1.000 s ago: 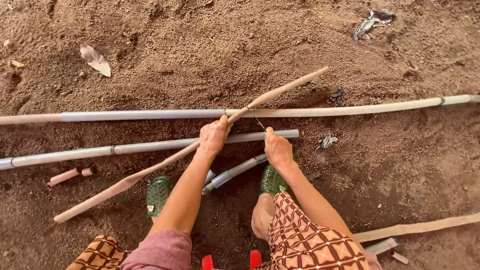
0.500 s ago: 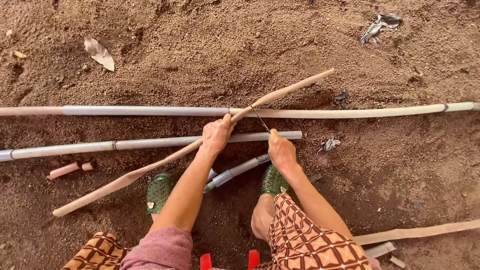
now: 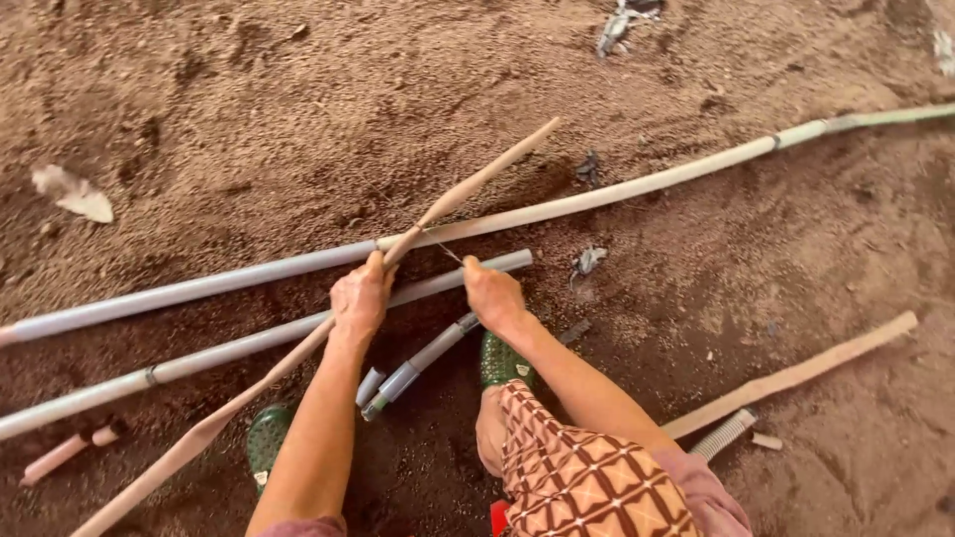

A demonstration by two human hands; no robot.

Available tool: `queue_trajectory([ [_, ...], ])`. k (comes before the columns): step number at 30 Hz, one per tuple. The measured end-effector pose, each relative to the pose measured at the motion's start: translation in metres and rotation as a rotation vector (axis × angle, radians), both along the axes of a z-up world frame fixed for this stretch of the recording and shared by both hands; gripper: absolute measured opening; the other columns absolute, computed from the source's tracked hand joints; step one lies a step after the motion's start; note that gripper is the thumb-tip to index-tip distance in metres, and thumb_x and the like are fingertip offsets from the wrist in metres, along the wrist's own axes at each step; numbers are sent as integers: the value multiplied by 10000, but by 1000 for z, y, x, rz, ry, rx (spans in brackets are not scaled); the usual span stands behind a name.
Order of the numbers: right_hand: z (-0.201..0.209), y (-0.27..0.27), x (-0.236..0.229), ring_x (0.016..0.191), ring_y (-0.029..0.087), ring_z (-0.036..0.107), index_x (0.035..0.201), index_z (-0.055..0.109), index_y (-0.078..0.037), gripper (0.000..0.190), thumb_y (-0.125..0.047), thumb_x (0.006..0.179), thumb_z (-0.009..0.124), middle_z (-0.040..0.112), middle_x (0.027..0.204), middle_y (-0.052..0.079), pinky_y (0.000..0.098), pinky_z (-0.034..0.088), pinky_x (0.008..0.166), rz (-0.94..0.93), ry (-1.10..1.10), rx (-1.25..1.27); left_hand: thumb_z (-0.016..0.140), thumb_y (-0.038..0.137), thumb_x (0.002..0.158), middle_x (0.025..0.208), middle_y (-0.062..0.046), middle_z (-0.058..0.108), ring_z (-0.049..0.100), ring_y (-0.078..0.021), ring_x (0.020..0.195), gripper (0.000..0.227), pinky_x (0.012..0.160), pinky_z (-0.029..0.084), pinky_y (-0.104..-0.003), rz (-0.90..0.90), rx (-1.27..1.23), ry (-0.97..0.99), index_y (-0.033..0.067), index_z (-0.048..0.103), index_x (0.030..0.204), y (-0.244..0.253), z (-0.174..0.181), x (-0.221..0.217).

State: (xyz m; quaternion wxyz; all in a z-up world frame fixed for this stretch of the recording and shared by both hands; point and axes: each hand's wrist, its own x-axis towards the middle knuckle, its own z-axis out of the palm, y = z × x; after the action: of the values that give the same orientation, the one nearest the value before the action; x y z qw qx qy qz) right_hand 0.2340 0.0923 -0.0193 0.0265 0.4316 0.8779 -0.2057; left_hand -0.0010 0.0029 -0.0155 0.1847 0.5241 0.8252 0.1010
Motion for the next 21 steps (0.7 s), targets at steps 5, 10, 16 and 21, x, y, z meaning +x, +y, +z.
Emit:
queue_trajectory([
  [5,17,-17,31,503,268,676,1217,606,-41,296,-229,1169,383,673,614,117,382,553,452,-40,3,-70,590,526,1066,787,-127,758,796,-399,803,351,784,620,-547,2,-36,-15,188,544,983,1,-13,-4],
  [10,14,-35,59,453,231,628,1206,577,-48,257,-226,1181,393,610,554,103,378,506,428,-27,-79,-78,579,516,1083,808,-112,773,807,-371,819,334,797,623,-526,11,-58,-18,198,545,984,0,-13,-1],
  [16,-9,-2,-2,524,196,694,1163,616,-136,228,-273,1168,434,656,605,48,349,574,452,22,-127,121,578,537,1073,825,-102,771,806,-369,857,339,810,621,-530,31,-72,-30,208,542,998,3,-9,-5],
  [21,35,-26,25,542,265,723,1284,591,-122,267,-291,1178,413,682,622,98,417,605,473,-65,-125,-12,557,563,1073,844,-148,778,797,-416,891,374,829,606,-567,34,-111,-103,193,554,1012,5,-17,-9],
])
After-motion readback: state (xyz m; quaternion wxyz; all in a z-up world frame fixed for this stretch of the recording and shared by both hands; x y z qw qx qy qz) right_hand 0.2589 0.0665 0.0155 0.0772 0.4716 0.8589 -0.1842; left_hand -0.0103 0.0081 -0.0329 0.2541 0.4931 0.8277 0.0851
